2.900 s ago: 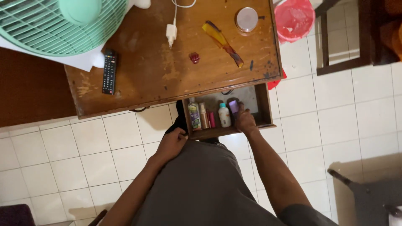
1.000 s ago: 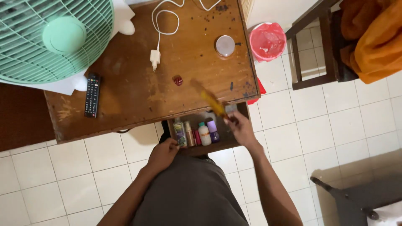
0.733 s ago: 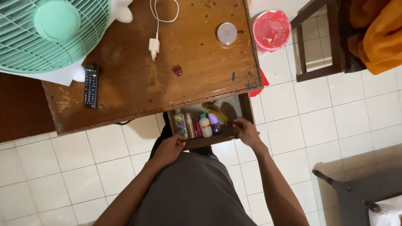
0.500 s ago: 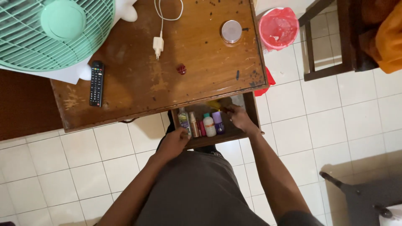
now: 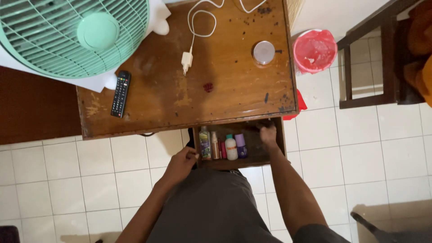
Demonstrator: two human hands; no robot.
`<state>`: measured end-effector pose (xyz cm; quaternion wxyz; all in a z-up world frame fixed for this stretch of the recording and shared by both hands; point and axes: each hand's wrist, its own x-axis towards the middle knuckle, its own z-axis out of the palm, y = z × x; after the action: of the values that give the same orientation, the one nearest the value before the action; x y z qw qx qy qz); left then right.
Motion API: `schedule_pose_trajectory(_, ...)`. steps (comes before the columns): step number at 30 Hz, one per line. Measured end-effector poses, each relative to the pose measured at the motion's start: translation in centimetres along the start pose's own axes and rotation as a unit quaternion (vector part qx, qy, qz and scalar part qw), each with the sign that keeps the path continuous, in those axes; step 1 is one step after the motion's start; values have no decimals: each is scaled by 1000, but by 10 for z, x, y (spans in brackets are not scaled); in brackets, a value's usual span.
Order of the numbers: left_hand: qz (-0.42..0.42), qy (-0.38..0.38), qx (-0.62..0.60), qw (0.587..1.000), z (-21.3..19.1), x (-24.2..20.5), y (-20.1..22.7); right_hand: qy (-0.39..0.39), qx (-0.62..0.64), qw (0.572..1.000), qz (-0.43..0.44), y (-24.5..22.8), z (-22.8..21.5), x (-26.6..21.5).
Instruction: Cleaning a desk and a fan with a cloth.
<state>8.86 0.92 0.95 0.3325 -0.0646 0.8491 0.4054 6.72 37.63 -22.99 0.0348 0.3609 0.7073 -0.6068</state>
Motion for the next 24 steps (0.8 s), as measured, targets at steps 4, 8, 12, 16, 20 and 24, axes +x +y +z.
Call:
schedule_pose_trajectory(4, 19, -1, 16, 1000, 2, 8, -7, 34, 83, 989, -117, 24, 16, 27)
schedule_pose_trajectory(8, 1, -26, 15, 1000, -7, 10, 16, 22, 152, 975, -161, -2, 17, -2)
schedule_pose_trajectory(12, -2, -36, 7, 999, -10, 16, 17, 145, -17, 986, -85, -78, 16, -79)
schedule_pose_trajectory(16, 7, -43, 11, 999, -15, 20, 18, 113, -18, 962, -249, -173, 15, -126)
schedule_pose_trajectory(20, 30, -34, 21, 999, -16, 25, 13, 133, -219, 883, -394, -223, 18, -71)
schedule_pose_trajectory(24, 40, -44, 14, 998, -20, 24, 11, 107, -338, 850, -389, -262, 26, -4)
